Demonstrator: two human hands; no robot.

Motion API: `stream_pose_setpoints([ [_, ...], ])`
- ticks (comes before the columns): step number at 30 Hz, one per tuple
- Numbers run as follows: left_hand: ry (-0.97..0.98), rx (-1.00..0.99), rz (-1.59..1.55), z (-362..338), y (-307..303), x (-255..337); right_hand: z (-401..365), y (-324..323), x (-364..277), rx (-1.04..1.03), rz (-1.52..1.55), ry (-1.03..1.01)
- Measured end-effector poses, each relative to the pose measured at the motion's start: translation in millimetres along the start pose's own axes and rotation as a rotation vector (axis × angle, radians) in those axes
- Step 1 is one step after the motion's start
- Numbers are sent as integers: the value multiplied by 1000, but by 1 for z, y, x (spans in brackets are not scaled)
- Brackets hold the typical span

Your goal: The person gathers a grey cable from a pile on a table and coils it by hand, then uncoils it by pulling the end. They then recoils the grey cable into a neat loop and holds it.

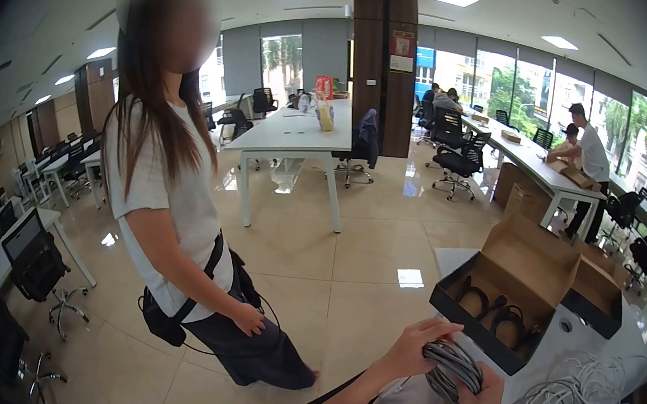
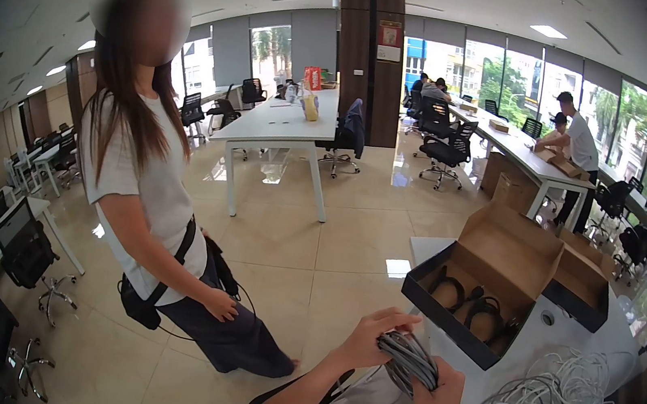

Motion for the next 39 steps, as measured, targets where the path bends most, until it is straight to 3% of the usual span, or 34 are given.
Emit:
stream_pose_setpoints([
  [1,-31,-80,-20,0,4,-2,0,-1,-8,13,-25,-13],
  [4,101,-35,134,6,20,-9,0,-11,-12,22,-53,33],
  [7,99,19,45,12,34,-9,-2,-17,-2,62,-38,16],
  [10,-1,-52,-547,16,59,-8,-6,-23,-8,85,-108,71],
  [13,-71,-167,-392,13,59,-8,-9,-26,-9,117,-46,122],
  [15,-7,-152,-226,18,59,-9,-10,-27,-3,141,-22,126],
  [19,243,66,-49,27,72,-13,-11,-27,-2,183,-45,170],
  [25,194,255,-175,31,82,-3,-13,-27,-4,205,-65,136],
  [28,59,151,-389,25,96,-11,-13,-27,-3,244,-124,126],
  [31,-161,-185,-427,33,87,-6,-9,-28,0,313,-179,59],
  [37,-132,-405,-450,21,100,-42,-4,-20,6,272,-155,-28],
  [39,-152,-438,-738,18,99,-47,1,-21,4,230,-182,-75],
])
Point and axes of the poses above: each hand's wrist, its own z-axis towards the middle knuckle, its own y-axis out of the palm, x = y × z, the point moved 1 cm from there along z, towards the middle knuckle, and after that the axes turned 15 degrees about z, right-handed, at the moved point
